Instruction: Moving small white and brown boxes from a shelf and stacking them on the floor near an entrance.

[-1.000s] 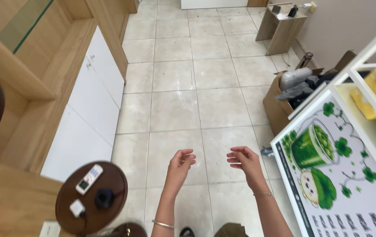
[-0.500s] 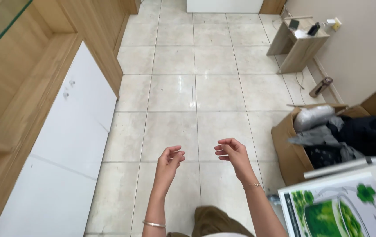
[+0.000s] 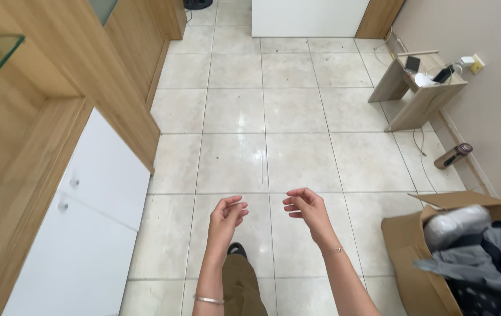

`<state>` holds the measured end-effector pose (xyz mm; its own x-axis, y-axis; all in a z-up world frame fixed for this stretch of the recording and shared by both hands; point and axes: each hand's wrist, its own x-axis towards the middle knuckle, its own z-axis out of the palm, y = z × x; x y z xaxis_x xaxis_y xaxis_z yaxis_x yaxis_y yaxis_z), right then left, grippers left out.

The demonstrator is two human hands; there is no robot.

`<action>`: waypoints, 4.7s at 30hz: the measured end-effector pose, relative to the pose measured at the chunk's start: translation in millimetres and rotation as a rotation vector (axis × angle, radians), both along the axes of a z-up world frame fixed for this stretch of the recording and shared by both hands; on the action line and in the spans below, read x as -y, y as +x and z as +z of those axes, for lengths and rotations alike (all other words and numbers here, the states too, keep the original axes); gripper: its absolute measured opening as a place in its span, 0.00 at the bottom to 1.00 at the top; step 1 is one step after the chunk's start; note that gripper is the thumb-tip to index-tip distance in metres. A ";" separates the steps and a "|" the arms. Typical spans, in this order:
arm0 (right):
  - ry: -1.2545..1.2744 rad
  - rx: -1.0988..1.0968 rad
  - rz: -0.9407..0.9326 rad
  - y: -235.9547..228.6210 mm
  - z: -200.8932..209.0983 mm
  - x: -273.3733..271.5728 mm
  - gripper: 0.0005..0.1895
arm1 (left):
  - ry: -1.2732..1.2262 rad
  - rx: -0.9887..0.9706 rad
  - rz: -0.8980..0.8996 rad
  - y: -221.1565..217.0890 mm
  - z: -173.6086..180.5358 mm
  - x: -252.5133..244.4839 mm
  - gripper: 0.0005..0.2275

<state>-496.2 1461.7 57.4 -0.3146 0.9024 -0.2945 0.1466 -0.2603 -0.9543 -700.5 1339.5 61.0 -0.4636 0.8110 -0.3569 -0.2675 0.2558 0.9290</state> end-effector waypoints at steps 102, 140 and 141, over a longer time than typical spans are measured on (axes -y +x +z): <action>-0.002 -0.008 -0.159 -1343.7 -2.1 -2485.7 0.12 | 0.096 0.250 -0.183 -1355.5 -23.0 -2530.1 0.13; -0.064 -0.099 -0.585 -1518.8 -21.0 -3338.5 0.12 | -0.035 0.246 -0.581 -1548.0 -26.7 -3470.2 0.18; -0.064 -0.102 -0.588 -1512.4 -24.1 -3365.8 0.12 | -0.052 0.236 -0.581 -1542.2 -26.0 -3495.5 0.19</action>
<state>-2008.6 4827.5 33.3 0.2023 0.9152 -0.3485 -0.1309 -0.3274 -0.9358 -2242.7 4835.0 35.0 0.1438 0.8855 -0.4418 -0.2672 0.4646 0.8443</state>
